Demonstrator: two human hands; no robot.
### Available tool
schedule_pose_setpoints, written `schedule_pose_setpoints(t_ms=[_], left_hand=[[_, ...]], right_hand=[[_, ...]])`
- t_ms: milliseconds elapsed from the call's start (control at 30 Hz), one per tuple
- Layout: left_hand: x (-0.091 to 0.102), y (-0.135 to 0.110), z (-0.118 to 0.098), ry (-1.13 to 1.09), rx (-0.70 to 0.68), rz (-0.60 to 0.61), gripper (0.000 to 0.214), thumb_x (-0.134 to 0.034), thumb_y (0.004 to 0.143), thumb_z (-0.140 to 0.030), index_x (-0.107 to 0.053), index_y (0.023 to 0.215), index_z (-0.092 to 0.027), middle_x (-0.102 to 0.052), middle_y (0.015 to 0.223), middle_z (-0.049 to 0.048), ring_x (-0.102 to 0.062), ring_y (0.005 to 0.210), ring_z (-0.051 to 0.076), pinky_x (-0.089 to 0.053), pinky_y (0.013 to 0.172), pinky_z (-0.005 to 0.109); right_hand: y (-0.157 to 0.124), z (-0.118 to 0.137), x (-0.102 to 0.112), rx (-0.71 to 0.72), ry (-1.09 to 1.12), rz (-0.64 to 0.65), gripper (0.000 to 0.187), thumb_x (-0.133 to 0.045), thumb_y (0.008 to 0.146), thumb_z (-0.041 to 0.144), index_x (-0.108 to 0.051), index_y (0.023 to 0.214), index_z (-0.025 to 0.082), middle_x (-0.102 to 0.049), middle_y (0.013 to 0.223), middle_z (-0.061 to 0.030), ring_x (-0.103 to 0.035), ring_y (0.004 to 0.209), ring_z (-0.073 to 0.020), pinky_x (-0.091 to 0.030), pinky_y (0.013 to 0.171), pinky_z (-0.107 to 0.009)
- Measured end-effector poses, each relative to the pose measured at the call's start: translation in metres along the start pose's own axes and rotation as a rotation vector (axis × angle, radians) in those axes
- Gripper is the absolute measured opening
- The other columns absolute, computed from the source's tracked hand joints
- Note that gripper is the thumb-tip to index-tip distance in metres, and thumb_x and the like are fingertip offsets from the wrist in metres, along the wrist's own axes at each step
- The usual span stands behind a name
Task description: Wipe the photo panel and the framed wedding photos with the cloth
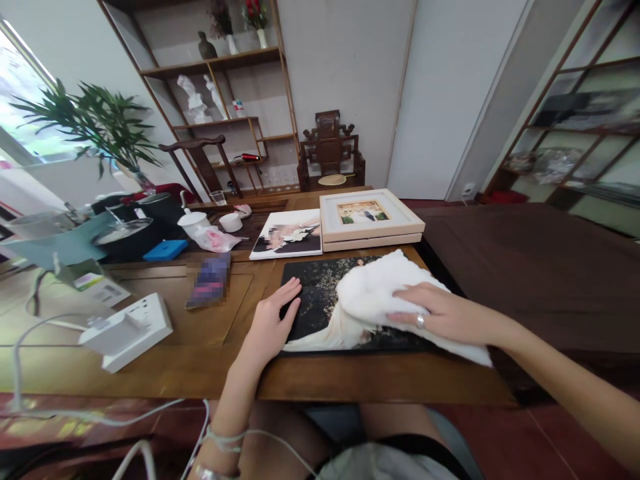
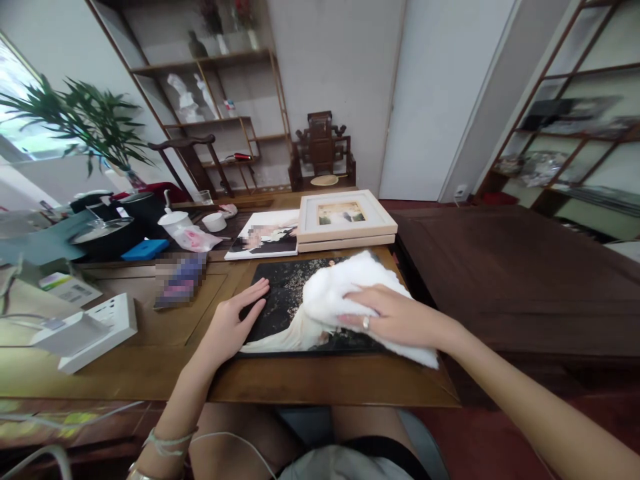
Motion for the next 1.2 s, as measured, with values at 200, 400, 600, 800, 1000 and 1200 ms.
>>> schedule_pose_setpoints(t_ms=[200,400,600,800,1000,1200], left_hand=[[0.0,0.0,0.0,-0.004,0.02,0.012,0.035,-0.047,0.088,-0.026,-0.065,0.112,-0.01,-0.06,0.126,0.0113,-0.053,0.121,0.021,-0.038,0.107,0.038],[-0.001,0.0,0.002,-0.01,0.018,-0.002,0.034,-0.047,0.087,-0.026,-0.066,0.11,-0.011,-0.061,0.124,0.0113,-0.055,0.12,0.022,-0.039,0.106,0.04],[-0.001,0.001,0.001,-0.005,0.008,-0.01,0.032,-0.047,0.088,-0.025,-0.066,0.111,-0.013,-0.061,0.124,0.0106,-0.055,0.12,0.022,-0.04,0.105,0.042],[0.0,0.0,-0.001,-0.005,0.003,-0.002,0.032,-0.047,0.088,-0.025,-0.067,0.11,-0.014,-0.061,0.125,0.0102,-0.054,0.12,0.023,-0.04,0.105,0.042],[0.001,0.0,0.0,-0.015,0.01,-0.005,0.032,-0.047,0.088,-0.025,-0.066,0.111,-0.013,-0.061,0.125,0.0109,-0.054,0.12,0.023,-0.04,0.105,0.042],[0.001,0.0,0.0,-0.013,0.007,-0.013,0.033,-0.047,0.088,-0.025,-0.067,0.11,-0.01,-0.062,0.124,0.0128,-0.055,0.12,0.023,-0.041,0.105,0.041]], right_hand=[[0.043,-0.024,0.014,0.068,-0.159,-0.162,0.045,-0.037,0.093,0.044,-0.057,0.123,0.017,-0.059,0.124,-0.0128,-0.05,0.117,-0.0322,-0.038,0.096,-0.045],[0.02,0.005,-0.002,0.107,-0.258,-0.123,0.035,-0.043,0.082,0.017,-0.062,0.112,0.014,-0.058,0.124,-0.0167,-0.043,0.125,-0.0351,-0.036,0.099,-0.05],[-0.031,0.06,-0.022,0.186,-0.18,0.068,0.03,-0.049,0.068,0.007,-0.066,0.088,0.021,-0.062,0.121,-0.0088,-0.047,0.123,-0.0285,-0.027,0.109,-0.047],[-0.009,0.018,-0.016,0.074,-0.164,0.019,0.034,-0.048,0.078,0.017,-0.064,0.109,0.017,-0.053,0.133,-0.0149,-0.037,0.13,-0.033,-0.035,0.102,-0.049],[0.046,-0.017,0.006,0.093,-0.312,-0.157,0.039,-0.041,0.084,0.019,-0.059,0.119,0.015,-0.06,0.122,-0.0146,-0.049,0.118,-0.0324,-0.039,0.094,-0.046],[0.034,0.021,-0.001,0.103,-0.359,-0.123,0.032,-0.041,0.081,0.017,-0.066,0.101,0.015,-0.066,0.093,-0.0131,-0.059,0.091,-0.0295,-0.045,0.079,-0.041]])
Point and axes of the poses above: each hand's wrist, its own y-axis towards the middle knuckle, its own x-axis out of the back of the hand, z = x × y, the point moved 8 cm from there along y, towards the middle knuckle
